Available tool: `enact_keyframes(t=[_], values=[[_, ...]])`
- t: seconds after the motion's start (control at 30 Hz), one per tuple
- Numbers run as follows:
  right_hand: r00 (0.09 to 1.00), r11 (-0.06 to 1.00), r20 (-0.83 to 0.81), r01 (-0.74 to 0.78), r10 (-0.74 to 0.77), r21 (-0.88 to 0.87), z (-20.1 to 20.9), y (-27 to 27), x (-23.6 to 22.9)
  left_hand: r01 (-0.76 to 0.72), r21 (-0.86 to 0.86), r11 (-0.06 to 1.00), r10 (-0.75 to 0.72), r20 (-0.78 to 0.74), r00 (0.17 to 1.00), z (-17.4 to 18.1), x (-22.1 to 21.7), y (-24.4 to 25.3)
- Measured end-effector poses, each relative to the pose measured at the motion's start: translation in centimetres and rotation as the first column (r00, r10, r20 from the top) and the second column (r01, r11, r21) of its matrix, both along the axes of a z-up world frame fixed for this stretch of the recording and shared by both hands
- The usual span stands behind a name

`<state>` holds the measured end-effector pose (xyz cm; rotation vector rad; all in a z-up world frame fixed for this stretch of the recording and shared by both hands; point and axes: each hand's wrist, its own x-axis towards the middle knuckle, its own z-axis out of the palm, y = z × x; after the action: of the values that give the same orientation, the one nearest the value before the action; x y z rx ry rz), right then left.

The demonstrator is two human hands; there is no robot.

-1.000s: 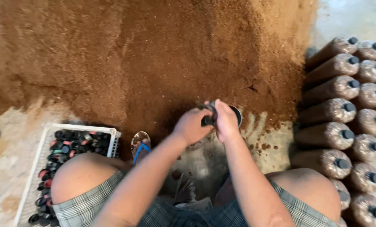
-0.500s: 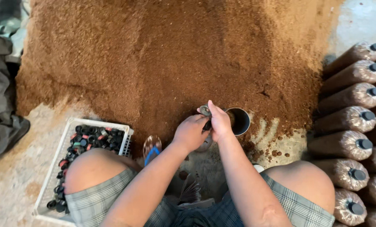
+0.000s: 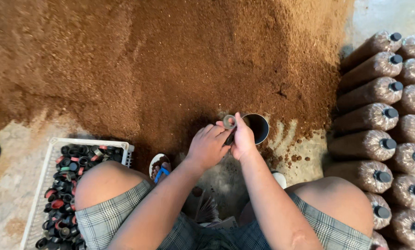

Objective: The person uses a cylindrical mold to scoop brown granular material from a large pile. They then remove the mold and use their hands to pack the material into a clear plastic bottle. Finally, they select a black cap from a nearby crate and screw it onto the bottle to seal it.

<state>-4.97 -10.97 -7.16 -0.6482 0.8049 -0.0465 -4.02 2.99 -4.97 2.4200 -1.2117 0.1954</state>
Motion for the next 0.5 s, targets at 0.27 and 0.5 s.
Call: enact_keyframes(t=[0.27,0.5], values=[[0.986,0.979,-0.078,0.133,-0.146,-0.151,1.2,-1.2,-0.3,-0.008,-0.074,0.997,-0.014,-0.286,0.958,3.4,1.7,0.0],[0.875,0.503,-0.395,-0.484,0.280,-0.716,0.8,-2.8,-2.3,0.264,0.503,0.823,0.234,-0.724,0.649,10.2,2.5,1.9]])
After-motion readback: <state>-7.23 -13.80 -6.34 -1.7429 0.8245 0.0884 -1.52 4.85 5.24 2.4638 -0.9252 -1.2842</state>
